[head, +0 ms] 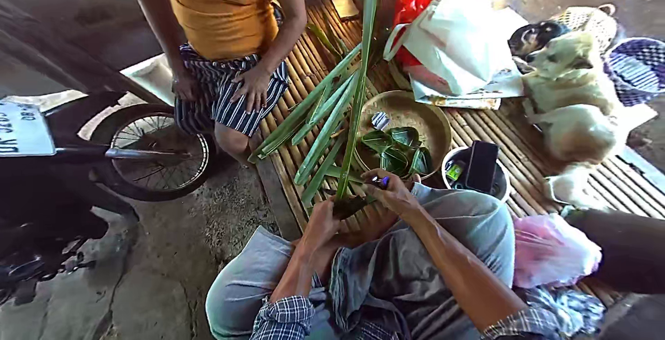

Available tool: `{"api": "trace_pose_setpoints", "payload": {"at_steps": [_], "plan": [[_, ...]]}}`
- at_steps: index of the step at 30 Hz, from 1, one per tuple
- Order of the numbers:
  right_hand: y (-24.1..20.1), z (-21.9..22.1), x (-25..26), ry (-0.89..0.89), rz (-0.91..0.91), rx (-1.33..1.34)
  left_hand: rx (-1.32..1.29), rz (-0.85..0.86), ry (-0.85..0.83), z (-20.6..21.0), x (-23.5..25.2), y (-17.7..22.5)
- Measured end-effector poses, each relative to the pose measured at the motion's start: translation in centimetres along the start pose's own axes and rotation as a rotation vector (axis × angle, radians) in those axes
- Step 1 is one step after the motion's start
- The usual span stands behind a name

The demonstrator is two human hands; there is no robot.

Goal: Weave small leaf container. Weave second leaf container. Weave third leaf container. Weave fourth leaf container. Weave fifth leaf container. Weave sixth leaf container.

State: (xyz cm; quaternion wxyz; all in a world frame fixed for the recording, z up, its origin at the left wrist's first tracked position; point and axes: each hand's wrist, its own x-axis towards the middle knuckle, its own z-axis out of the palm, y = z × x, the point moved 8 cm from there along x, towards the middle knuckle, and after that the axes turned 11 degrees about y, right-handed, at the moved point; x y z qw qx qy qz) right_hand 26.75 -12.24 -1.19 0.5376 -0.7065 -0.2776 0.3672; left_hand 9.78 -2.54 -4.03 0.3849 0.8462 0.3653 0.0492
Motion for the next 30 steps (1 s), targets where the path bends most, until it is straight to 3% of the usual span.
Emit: {"api": "trace_pose_setpoints", "payload": {"at_steps": [6, 10, 14, 19, 30], "plan": [[0.7, 2.3, 0.0, -0.131, -0.008, -0.221, -0.007, -0.014, -0.05, 0.8, 0.3, -0.4], [2.8, 2.6, -0.1, -0.212, 0.077, -0.519, -0.025, -0.026, -0.006, 0.5, 0.5, -0.7], [3.5, 3.4, -0.3, -0.287, 0.068, -0.633, -0.045, -0.024, 0.036, 0.1, 0.5, -0.4], [2.9, 3.7, -0.3, -0.288, 0.007, -0.614, -0.129, -0.037, 0.07, -0.2, 0.6, -0.7], [1.9, 2.6, -0.8, -0.08, -0.117, -0.462, -0.379, -0.086, 0.024, 0.2, 0.0, -1.0]]}}
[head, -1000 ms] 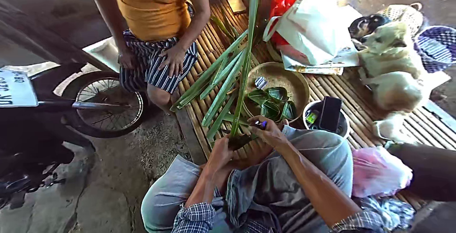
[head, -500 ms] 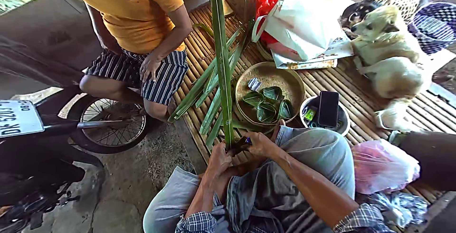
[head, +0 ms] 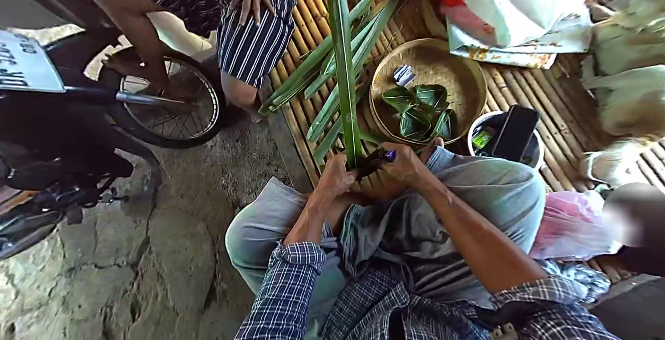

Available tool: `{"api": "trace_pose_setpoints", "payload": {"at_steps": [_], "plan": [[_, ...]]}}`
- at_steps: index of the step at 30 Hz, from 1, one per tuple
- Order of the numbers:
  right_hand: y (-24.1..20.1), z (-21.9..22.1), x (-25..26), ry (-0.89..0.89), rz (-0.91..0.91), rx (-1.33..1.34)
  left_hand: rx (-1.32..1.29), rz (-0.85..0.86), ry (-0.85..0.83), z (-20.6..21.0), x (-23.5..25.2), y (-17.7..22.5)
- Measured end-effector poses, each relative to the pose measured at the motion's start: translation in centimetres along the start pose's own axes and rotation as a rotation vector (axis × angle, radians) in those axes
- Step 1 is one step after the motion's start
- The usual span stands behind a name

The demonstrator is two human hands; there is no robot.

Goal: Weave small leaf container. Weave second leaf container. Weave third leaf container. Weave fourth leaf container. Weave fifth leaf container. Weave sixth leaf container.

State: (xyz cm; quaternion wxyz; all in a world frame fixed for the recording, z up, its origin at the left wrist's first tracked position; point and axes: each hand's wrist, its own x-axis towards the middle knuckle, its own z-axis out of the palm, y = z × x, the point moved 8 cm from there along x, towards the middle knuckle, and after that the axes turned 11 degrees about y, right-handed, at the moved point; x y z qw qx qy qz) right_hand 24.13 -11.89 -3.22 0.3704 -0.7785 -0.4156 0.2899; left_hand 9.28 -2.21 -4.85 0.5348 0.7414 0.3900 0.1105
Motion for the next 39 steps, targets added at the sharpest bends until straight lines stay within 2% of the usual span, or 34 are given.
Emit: {"api": "trace_pose_setpoints", "payload": {"at_steps": [5, 14, 19, 24, 27, 32, 36, 39], "plan": [[-0.6, -0.2, 0.0, 0.013, -0.024, 0.009, -0.145, -0.042, -0.032, 0.3, -0.8, 0.7], [-0.3, -1.0, 0.5, 0.061, -0.044, 0.024, -0.342, 0.022, -0.166, 1.6, -0.4, 0.6], [-0.5, -0.9, 0.4, 0.055, -0.075, 0.035, -0.313, 0.013, -0.151, 2.1, -0.2, -1.2], [-1.0, -0.4, 0.3, 0.036, -0.115, 0.044, -0.259, -0.013, -0.135, 1.8, -0.1, -0.8], [-0.8, -0.8, 0.4, 0.063, -0.079, 0.03, -0.136, -0.036, -0.099, 1.4, 0.0, -1.5], [0.9, -5.7, 0.7, 0.35, 0.121, 0.1, 0.15, -0.182, -0.072, 0.7, 0.1, -2.6], [2.0, -6.9, -0.6, 0.478, 0.277, 0.158, 0.126, -0.182, -0.092, 0.9, 0.4, -2.7], [2.2, -5.9, -0.1, 0.427, 0.296, 0.103, 0.08, -0.194, -0.068, 0.6, 0.4, -2.2]]}}
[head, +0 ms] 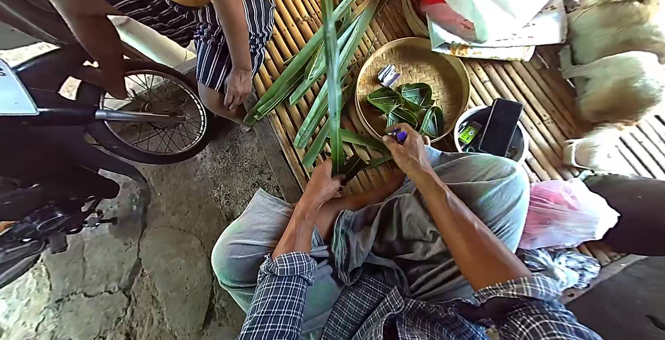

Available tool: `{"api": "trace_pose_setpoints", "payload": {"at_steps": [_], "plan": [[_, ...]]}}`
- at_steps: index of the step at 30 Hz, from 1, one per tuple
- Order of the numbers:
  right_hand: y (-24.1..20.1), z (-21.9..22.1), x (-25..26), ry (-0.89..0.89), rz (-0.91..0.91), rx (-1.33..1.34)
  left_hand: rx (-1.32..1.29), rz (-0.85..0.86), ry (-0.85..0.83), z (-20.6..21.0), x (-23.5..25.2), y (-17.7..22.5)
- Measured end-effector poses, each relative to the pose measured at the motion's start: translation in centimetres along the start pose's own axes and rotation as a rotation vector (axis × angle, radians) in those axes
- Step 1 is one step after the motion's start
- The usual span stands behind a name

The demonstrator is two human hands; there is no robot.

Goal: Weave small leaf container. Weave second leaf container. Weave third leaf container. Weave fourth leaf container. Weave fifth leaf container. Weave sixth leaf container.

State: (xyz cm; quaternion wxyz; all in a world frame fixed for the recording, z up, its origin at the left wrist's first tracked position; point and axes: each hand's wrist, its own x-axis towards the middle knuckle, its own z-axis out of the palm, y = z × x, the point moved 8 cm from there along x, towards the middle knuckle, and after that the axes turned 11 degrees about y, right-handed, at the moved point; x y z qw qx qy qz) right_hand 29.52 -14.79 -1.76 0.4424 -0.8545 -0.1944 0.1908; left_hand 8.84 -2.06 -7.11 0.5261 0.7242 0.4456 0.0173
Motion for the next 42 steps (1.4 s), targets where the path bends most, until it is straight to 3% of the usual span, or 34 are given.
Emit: {"api": "trace_pose_setpoints", "payload": {"at_steps": [5, 12, 18, 22, 24, 26, 29, 32, 37, 40, 42], "plan": [[0.3, 1.3, 0.2, -0.112, -0.002, 0.024, -0.031, -0.01, 0.048, -0.4, 0.5, -0.1], [-2.9, 0.4, -0.4, 0.012, -0.322, 0.192, 0.227, -0.121, 0.035, -0.4, 0.8, -1.8], [-2.0, 0.8, -0.5, 0.039, -0.269, 0.119, 0.362, -0.029, -0.031, 0.5, 1.0, -0.9], [-2.5, 1.3, -1.5, -0.149, -0.17, 0.243, 0.471, 0.114, 0.202, -1.3, -0.1, 1.2], [-2.3, 2.1, -2.2, -0.254, -0.135, 0.315, 0.386, 0.279, 0.3, -1.6, -1.3, 3.2], [-2.5, 2.9, -3.4, -0.31, -0.186, 0.397, 0.092, 0.417, 0.23, -0.7, -2.6, 4.8], [-2.7, 3.7, -5.3, -0.273, -0.169, 0.526, -0.296, 0.346, 0.088, 1.6, -4.7, 5.8], [-1.9, 4.2, -6.2, -0.228, -0.097, 0.552, -0.342, 0.298, 0.106, 1.6, -5.0, 5.5], [-1.7, 4.2, -5.9, -0.25, -0.065, 0.516, -0.36, 0.36, 0.191, 1.2, -4.4, 5.4], [-3.6, 1.7, -5.3, -0.218, -0.168, 0.476, -0.416, 0.304, 0.166, 1.1, -4.0, 5.2], [-5.8, -2.8, -3.6, -0.134, -0.312, 0.359, -0.446, 0.254, 0.151, 0.9, -3.8, 4.6]]}}
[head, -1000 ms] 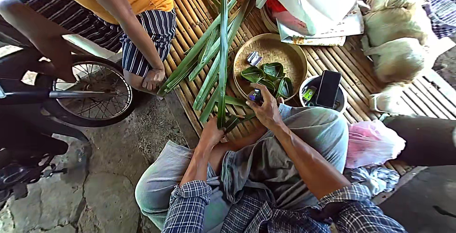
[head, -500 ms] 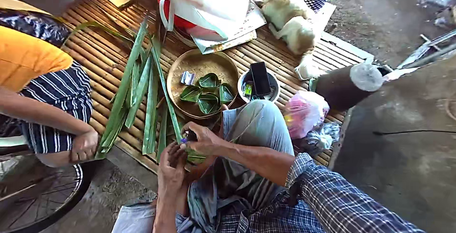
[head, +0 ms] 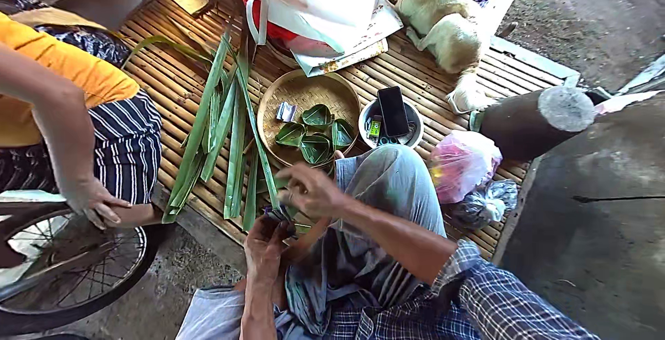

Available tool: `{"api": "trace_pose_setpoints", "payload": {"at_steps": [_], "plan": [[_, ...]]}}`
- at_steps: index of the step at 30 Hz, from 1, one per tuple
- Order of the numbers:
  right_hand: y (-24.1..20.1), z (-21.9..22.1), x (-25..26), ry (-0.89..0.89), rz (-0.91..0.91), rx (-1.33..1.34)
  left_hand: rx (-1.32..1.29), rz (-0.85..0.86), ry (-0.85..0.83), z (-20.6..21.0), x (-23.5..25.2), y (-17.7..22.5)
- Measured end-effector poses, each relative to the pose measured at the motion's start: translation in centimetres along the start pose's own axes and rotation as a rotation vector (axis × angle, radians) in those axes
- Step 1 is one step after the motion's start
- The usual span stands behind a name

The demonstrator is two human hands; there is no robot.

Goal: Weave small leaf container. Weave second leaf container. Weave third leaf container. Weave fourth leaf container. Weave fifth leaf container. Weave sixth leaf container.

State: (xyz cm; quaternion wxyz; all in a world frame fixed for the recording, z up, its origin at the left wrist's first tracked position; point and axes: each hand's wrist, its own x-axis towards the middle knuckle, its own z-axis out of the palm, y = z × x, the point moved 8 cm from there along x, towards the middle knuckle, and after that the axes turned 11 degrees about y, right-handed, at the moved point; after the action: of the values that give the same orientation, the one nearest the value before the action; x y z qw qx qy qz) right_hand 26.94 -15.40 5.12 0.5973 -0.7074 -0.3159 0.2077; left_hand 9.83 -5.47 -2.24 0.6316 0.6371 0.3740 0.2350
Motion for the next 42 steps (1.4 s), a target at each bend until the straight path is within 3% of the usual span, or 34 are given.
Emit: {"api": "trace_pose_setpoints", "payload": {"at_steps": [2, 4, 7, 9, 12, 16, 29, 34, 36, 39, 42], "plan": [[-2.5, -5.9, 2.8, 0.118, -0.191, -0.196, -0.037, -0.015, -0.006, -0.5, -0.1, -0.5], [-2.6, -12.9, 5.8, 0.309, -0.246, -0.36, -0.101, 0.005, -0.024, -0.7, 0.2, -0.7], [3.1, -21.8, 9.6, 0.385, 0.019, -0.611, -0.164, 0.012, -0.022, -0.5, 0.9, -0.8], [8.3, -24.3, 10.1, 0.278, 0.218, -0.709, -0.189, 0.001, -0.019, -0.2, 1.2, -0.7], [14.4, -24.2, 9.7, 0.087, 0.382, -0.887, -0.192, -0.012, -0.004, -0.2, 1.5, -0.8], [18.1, -23.1, 9.2, 0.049, 0.524, -0.972, -0.215, -0.044, -0.005, -0.4, 1.6, -1.3], [16.3, -19.8, 9.0, -0.036, 0.309, -1.191, -0.18, -0.142, 0.011, 0.0, 2.4, -1.6], [15.1, -20.7, 8.7, 0.049, 0.299, -0.945, -0.209, -0.172, 0.049, -0.6, 1.8, -1.6], [13.4, -21.6, 8.3, 0.172, 0.335, -0.638, -0.214, -0.168, 0.056, -0.8, 1.7, -1.5], [10.4, -21.1, 7.4, 0.376, 0.435, 0.083, -0.212, -0.156, 0.038, -0.9, 1.4, -1.4], [6.1, -18.3, 7.0, 0.313, 0.382, 0.39, -0.191, -0.138, -0.004, -0.7, 1.3, -1.2]]}}
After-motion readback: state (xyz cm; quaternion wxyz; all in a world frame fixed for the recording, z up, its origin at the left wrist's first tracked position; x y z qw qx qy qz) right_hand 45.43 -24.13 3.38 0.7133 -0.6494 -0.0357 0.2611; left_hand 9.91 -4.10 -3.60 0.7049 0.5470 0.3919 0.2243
